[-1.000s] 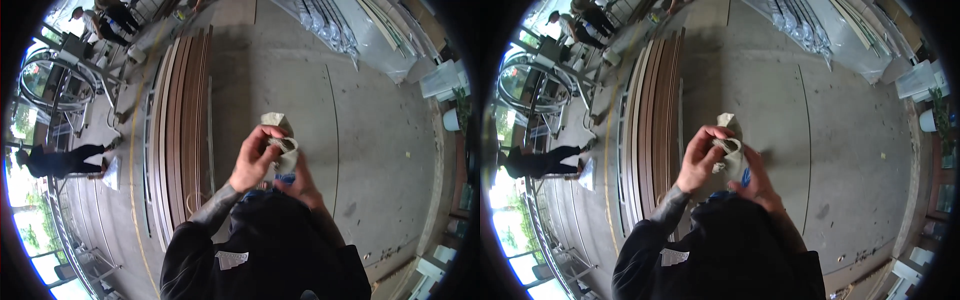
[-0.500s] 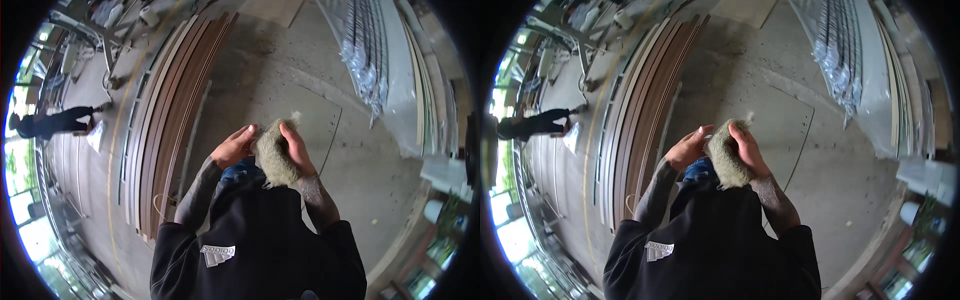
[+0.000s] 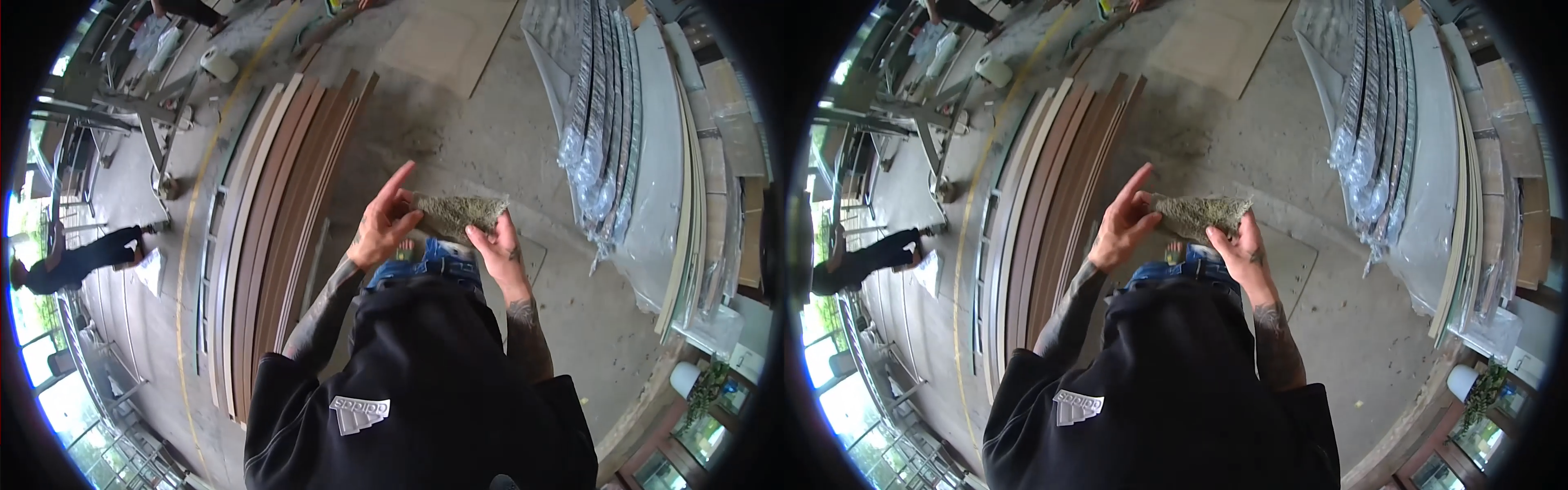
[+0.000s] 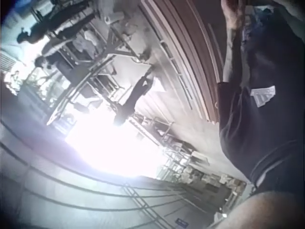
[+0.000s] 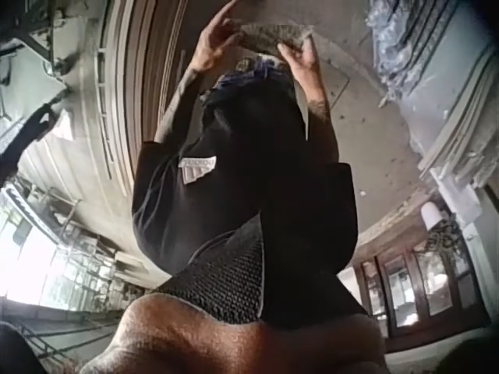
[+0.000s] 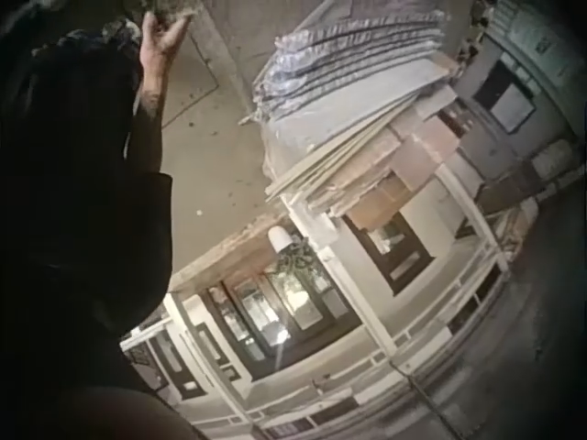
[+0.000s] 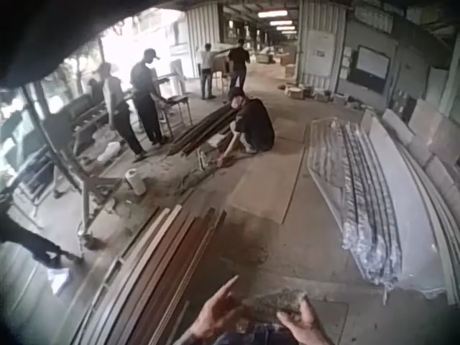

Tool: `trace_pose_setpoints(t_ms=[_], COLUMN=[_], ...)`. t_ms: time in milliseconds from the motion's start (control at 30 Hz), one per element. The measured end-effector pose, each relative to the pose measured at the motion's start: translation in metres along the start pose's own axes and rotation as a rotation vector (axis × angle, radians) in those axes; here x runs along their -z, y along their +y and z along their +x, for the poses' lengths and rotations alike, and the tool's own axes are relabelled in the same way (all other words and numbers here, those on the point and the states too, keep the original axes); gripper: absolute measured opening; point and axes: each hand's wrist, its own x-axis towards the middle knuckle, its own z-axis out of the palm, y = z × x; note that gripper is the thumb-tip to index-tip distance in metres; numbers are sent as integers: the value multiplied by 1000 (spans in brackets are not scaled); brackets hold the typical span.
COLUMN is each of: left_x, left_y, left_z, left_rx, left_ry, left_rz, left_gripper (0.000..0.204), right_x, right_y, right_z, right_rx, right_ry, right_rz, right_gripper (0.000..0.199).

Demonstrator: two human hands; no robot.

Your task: The person picks up, carries, and places wooden boards onto a roller rack, and then cleans one of the boards using a spray and cloth.

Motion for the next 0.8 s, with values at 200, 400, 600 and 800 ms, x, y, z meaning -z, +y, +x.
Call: trace_pose_setpoints(t_ms=[200, 400, 600, 800], left_x=[36, 75, 132, 197], left_y=[25, 27, 43, 42], left_z=[150, 270, 388, 534], left_rx=[181, -236, -327, -381], left_ry=[-44, 361, 641, 782], left_rz=[434, 640, 962, 838], left_gripper=[54, 55, 35, 27], right_x=[8, 16, 11, -15], right_y=[-5, -64, -84, -93], right_z=[173, 352, 521, 681], right_rx=[23, 187, 416, 681], right_ry=[-4, -255, -555, -439], right_rz=[-153, -288, -831, -879], right_gripper=[71, 83, 40, 19])
